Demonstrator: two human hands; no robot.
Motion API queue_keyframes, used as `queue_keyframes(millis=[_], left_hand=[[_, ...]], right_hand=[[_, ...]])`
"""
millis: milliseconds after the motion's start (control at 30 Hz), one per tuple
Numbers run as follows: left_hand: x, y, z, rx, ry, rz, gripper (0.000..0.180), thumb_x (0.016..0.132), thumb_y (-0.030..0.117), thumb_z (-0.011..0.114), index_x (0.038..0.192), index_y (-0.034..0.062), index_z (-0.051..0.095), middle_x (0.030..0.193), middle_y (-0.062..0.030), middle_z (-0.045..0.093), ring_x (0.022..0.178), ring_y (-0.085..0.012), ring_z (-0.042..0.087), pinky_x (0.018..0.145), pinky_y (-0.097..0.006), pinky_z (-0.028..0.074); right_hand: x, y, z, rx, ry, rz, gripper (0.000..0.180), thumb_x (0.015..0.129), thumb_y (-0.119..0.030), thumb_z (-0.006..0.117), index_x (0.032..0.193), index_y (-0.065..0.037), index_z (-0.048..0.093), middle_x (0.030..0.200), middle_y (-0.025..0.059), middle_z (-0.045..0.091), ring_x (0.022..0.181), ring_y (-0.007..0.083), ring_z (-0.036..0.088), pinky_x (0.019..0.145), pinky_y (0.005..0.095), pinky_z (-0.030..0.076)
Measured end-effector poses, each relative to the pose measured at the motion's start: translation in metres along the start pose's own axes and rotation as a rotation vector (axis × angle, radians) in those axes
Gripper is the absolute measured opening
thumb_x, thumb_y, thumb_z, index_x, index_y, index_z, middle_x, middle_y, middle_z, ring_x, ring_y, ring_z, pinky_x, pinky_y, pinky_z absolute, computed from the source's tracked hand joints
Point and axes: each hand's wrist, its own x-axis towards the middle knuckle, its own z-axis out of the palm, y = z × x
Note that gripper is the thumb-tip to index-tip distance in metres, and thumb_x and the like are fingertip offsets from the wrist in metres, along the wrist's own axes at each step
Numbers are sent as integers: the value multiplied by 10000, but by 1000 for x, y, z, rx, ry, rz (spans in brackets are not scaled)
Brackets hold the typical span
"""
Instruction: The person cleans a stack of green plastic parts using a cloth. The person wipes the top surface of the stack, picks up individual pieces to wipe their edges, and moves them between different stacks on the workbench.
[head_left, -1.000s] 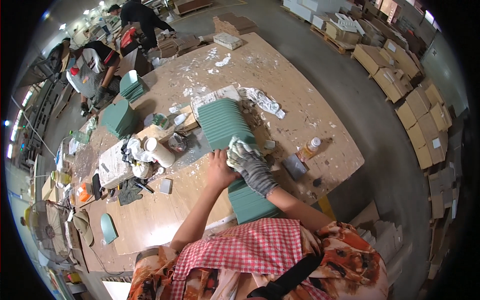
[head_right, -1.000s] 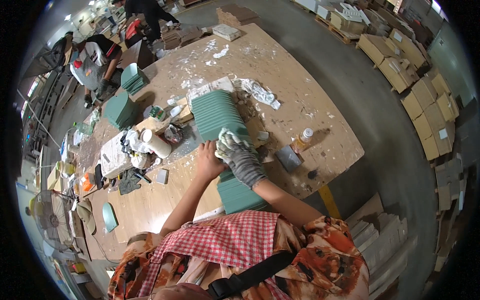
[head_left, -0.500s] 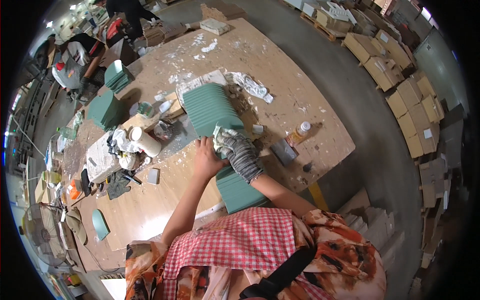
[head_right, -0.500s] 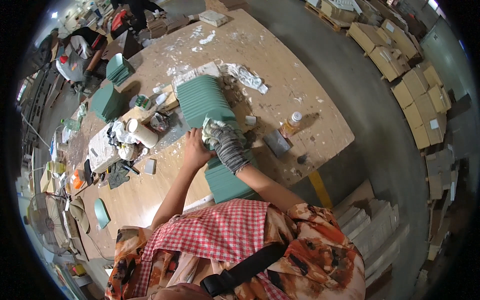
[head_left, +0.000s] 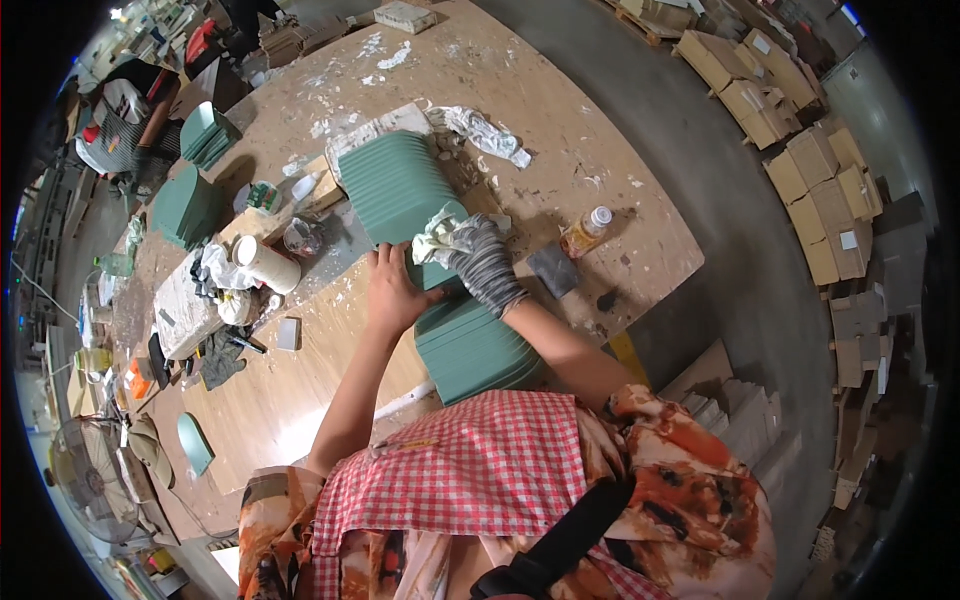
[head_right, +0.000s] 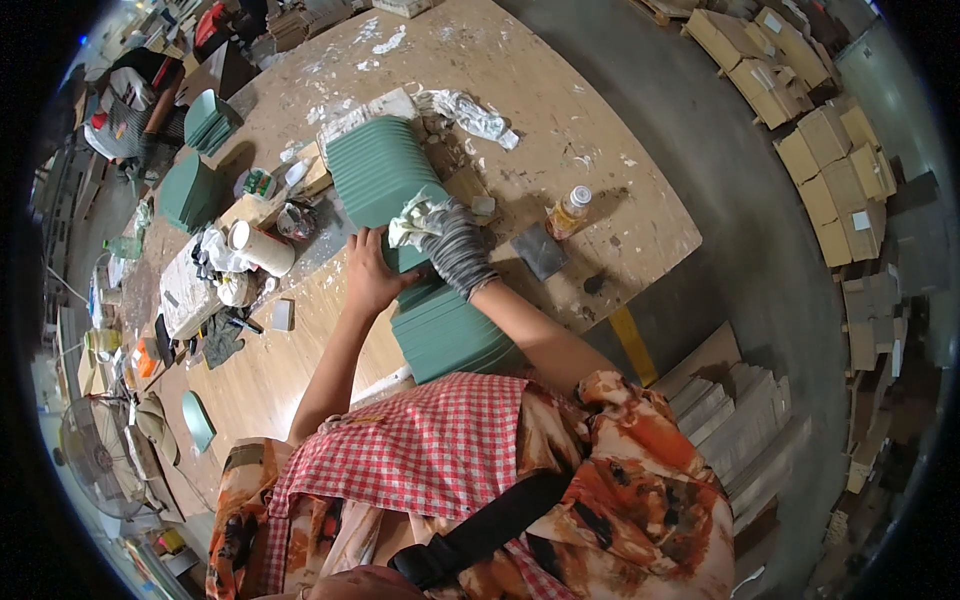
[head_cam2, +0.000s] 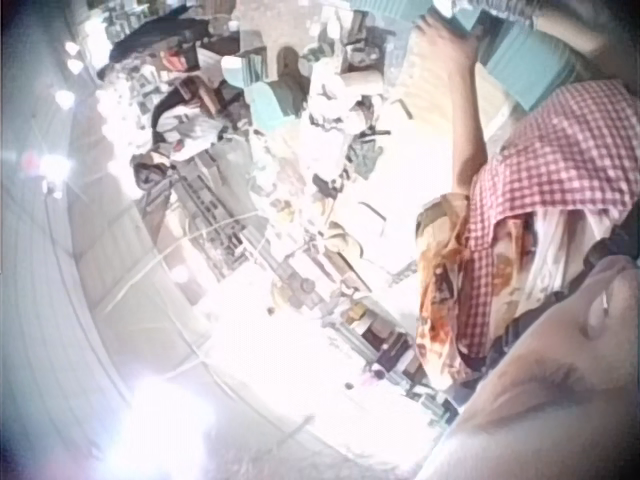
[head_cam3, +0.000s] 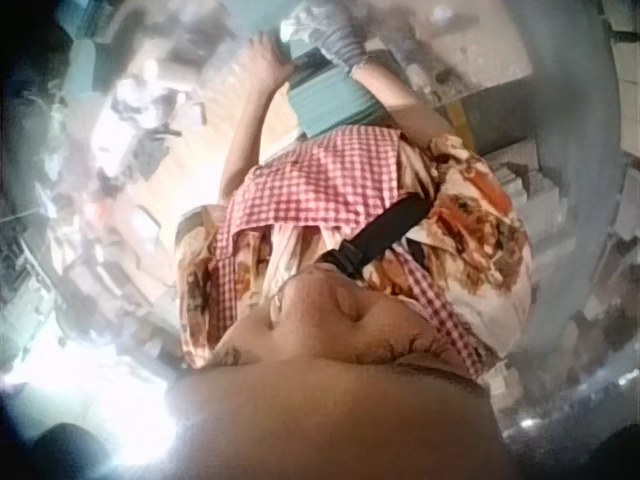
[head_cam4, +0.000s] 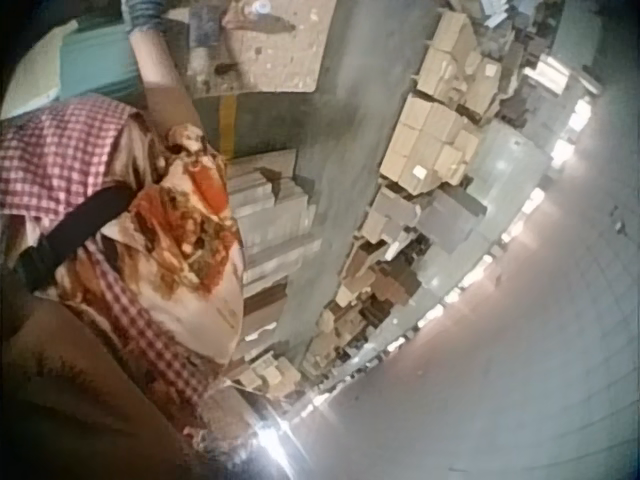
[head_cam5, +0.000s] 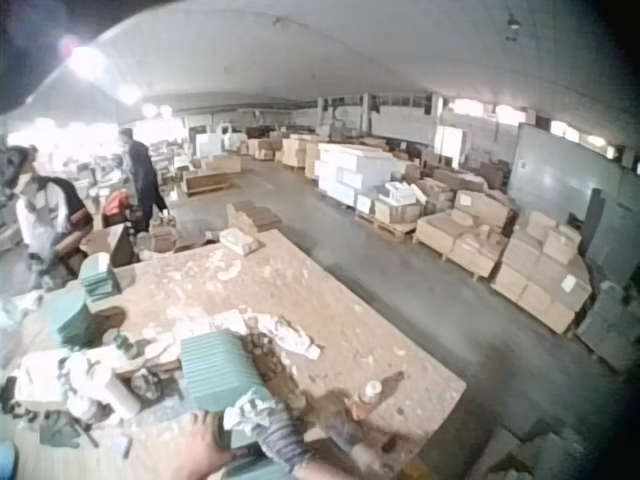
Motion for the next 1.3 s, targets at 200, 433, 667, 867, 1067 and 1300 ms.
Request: queue_keyframes(millis=[200,433,667,867,1067,1300], left_hand=[[1,2,-4,-26,-21,-18,758,501,233,840,1140,19,495,1093,-139,482,1033,-342,424,911,-410,404],[2,-5,0,-67,31,8,774,486,251,838,1134,2,494,1067,-142,496,999,-338,430,886,-404,415],[2,-6,3,-49,38,12,787,482,276,845,1121,-15,491,1064,-140,499,984,-336,429,878,-405,411],[6,-5,1,-15,28,-1,812,476,290,849,1134,-18,486,1063,-142,500,989,-334,429,884,-404,408],[2,-1,2,-24,27,24,794,484,273,844,1133,-15,488,1067,-146,503,985,-341,434,880,-408,408],[4,-11,5,-11,52,37,778,487,256,833,1130,-24,495,1054,-153,502,976,-343,434,868,-413,406]], right_hand=[[-2,8,-7,581,145,232,240,733,-53,729,875,31,555,798,69,605,751,138,561,714,280,489],[7,44,11,949,193,397,126,726,33,687,771,13,571,730,52,581,685,109,550,653,264,509],[7,47,-20,2121,63,984,313,716,166,553,972,-1,482,881,109,572,735,225,577,693,286,530],[-1,-13,-22,432,120,107,218,713,-37,689,869,-19,538,815,87,609,793,192,591,744,300,493],[1,28,-28,401,72,91,290,636,-134,790,827,5,622,812,112,621,757,236,610,729,318,491],[6,-32,-32,-73,-147,61,285,831,-220,561,1019,-10,602,1027,157,615,937,266,584,854,349,448]])
